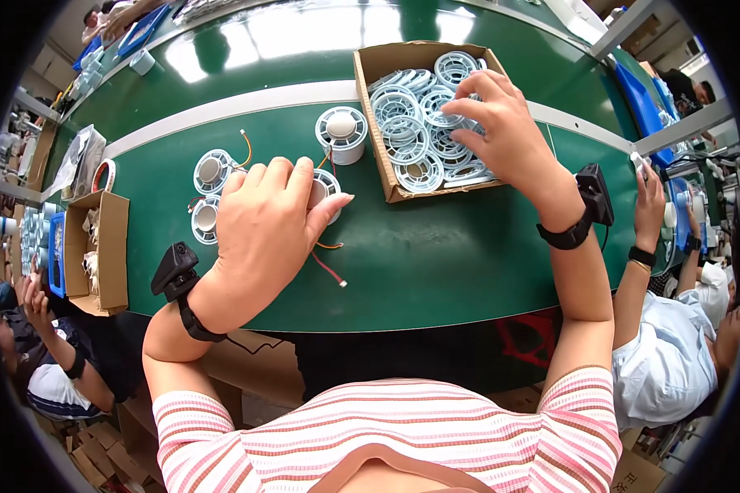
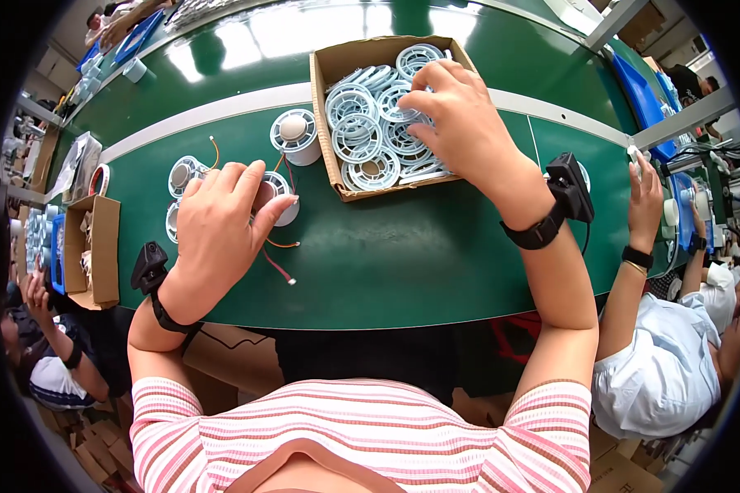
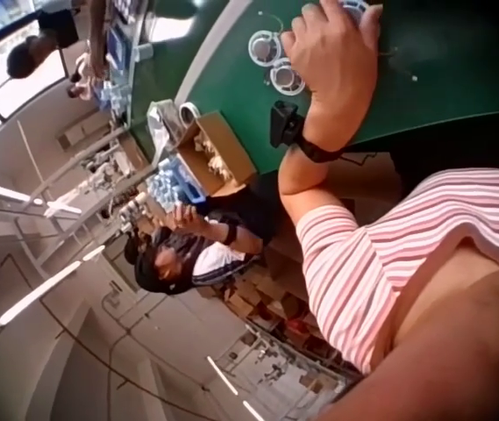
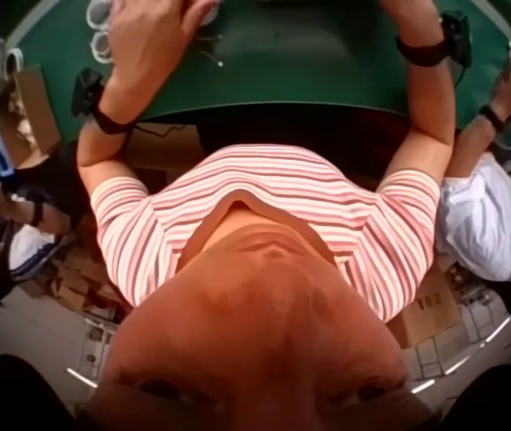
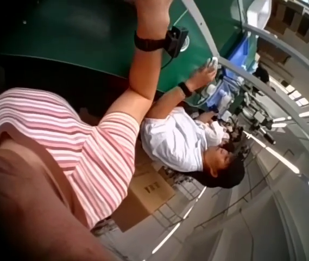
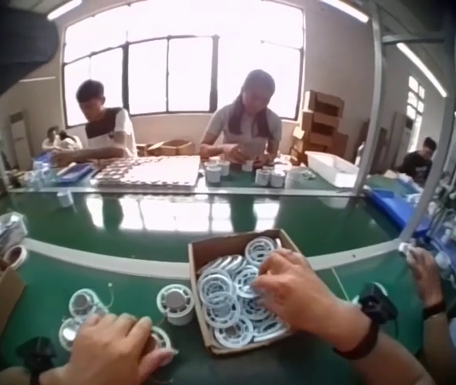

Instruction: The person assembles electronic components by hand, picking up a white plastic housing and a metal motor with wires. They thread the wires through the housing, press the motor into place, and snap a circular plastic cover onto the assembly before setting it on the table.

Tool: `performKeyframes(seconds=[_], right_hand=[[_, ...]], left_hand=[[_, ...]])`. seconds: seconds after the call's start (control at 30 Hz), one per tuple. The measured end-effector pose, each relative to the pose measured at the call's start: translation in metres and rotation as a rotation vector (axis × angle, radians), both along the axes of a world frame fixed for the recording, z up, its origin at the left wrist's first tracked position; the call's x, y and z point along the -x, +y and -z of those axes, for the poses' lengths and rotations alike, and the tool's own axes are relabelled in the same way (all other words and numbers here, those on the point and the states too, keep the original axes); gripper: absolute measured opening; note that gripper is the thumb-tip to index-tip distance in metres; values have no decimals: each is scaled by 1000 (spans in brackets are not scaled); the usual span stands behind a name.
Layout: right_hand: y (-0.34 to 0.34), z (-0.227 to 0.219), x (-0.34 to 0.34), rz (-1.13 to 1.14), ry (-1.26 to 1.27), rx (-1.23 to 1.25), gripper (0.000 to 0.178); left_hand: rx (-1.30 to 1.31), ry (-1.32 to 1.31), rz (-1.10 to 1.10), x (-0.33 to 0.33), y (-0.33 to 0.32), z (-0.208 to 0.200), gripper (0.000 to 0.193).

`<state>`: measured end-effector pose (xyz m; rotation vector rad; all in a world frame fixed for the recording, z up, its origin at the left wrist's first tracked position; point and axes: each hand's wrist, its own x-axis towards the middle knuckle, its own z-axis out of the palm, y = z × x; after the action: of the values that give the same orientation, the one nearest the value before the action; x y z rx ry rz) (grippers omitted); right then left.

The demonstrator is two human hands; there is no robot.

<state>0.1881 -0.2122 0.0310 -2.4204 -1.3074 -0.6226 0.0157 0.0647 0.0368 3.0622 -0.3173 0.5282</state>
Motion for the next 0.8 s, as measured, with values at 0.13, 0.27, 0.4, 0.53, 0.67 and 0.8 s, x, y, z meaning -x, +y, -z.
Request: performKeyframes(seconds=[0.13,0.27,0.4,0.53,0.67,0.8], right_hand=[[6,-4,8,-8,-32,-94,21],[-2,-44,79,61,258,-379,20],[-19,-32,123,63,792,-269,26],[-32,5,132,305,747,-72,31],[-34,19,138,258,470,-245,42],[-27,34,147,205,568,-187,54]], left_hand=[[34,0,117,7,-5,-1,43],[117,37,397,7,-5,9,53],[288,94,540,10,-17,14,63],[344,198,465,10,-19,1,68],[397,465,384,5,-6,-11,69],[582,727,301,6,-10,-16,71]])
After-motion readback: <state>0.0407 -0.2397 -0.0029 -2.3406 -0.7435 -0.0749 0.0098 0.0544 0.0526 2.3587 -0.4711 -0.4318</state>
